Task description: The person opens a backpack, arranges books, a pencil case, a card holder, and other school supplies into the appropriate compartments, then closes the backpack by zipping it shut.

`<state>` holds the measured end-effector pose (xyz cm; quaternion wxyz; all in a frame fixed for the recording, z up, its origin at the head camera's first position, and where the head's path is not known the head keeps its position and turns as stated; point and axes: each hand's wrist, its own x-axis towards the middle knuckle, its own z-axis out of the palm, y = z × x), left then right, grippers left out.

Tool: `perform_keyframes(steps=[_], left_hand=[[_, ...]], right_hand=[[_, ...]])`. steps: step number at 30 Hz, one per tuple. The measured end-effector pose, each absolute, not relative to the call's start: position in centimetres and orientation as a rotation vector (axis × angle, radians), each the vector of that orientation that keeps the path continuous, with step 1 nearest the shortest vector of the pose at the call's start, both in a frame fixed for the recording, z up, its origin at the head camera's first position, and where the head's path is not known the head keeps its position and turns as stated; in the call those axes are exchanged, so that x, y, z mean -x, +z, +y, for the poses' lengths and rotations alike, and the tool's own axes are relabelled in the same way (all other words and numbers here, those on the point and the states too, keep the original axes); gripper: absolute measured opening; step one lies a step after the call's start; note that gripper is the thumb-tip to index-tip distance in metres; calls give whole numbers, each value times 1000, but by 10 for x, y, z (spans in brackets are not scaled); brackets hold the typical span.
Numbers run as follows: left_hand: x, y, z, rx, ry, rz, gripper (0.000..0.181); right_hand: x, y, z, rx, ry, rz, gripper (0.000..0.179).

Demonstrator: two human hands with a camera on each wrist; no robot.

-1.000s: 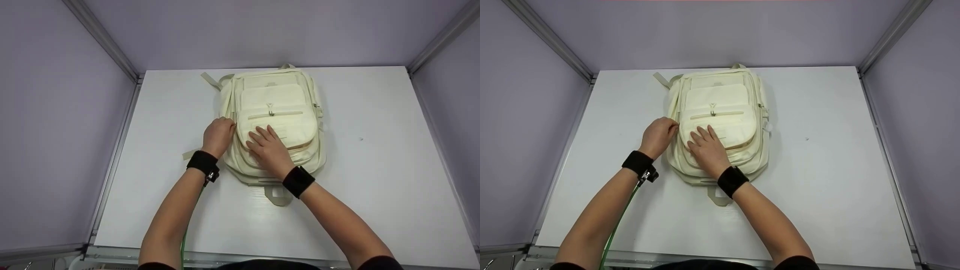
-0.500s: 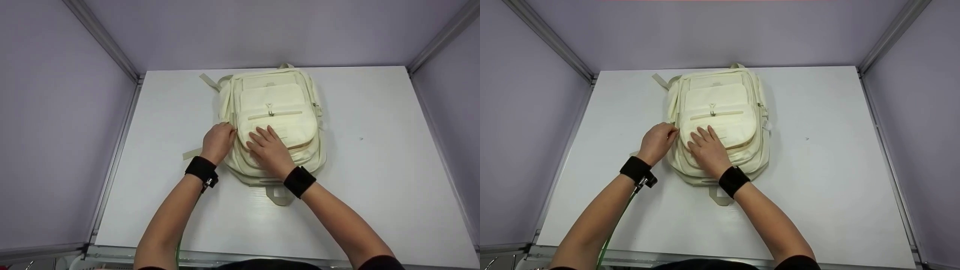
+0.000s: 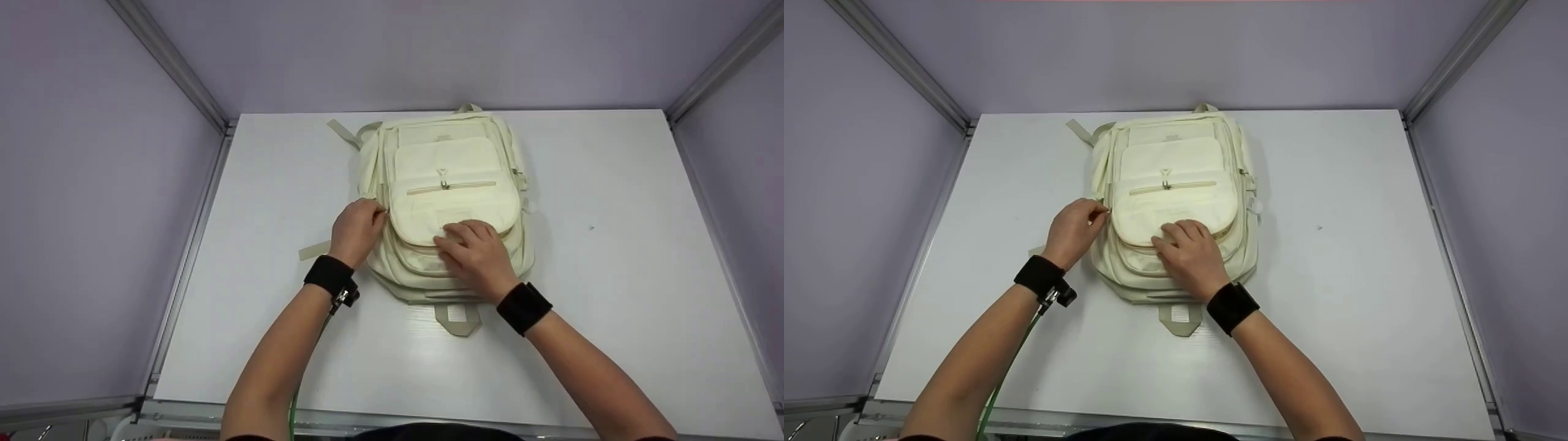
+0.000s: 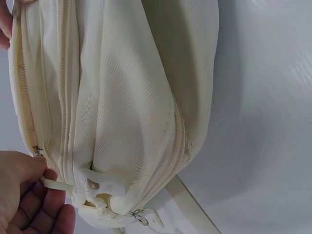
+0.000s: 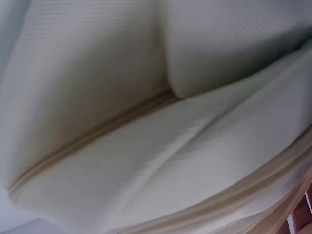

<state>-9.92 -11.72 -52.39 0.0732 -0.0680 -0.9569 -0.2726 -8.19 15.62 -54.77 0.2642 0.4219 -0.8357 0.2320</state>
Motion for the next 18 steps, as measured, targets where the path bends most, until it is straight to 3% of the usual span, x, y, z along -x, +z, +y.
perform_keyframes(steps=[8, 18], left_hand=[[99, -523, -118, 170, -887, -2910, 11], [89, -527, -112, 243, -861, -3003, 15]], right_hand=[[83, -556, 158, -1099, 630, -2316, 7], [84, -560, 155, -1100, 518, -2394, 9]])
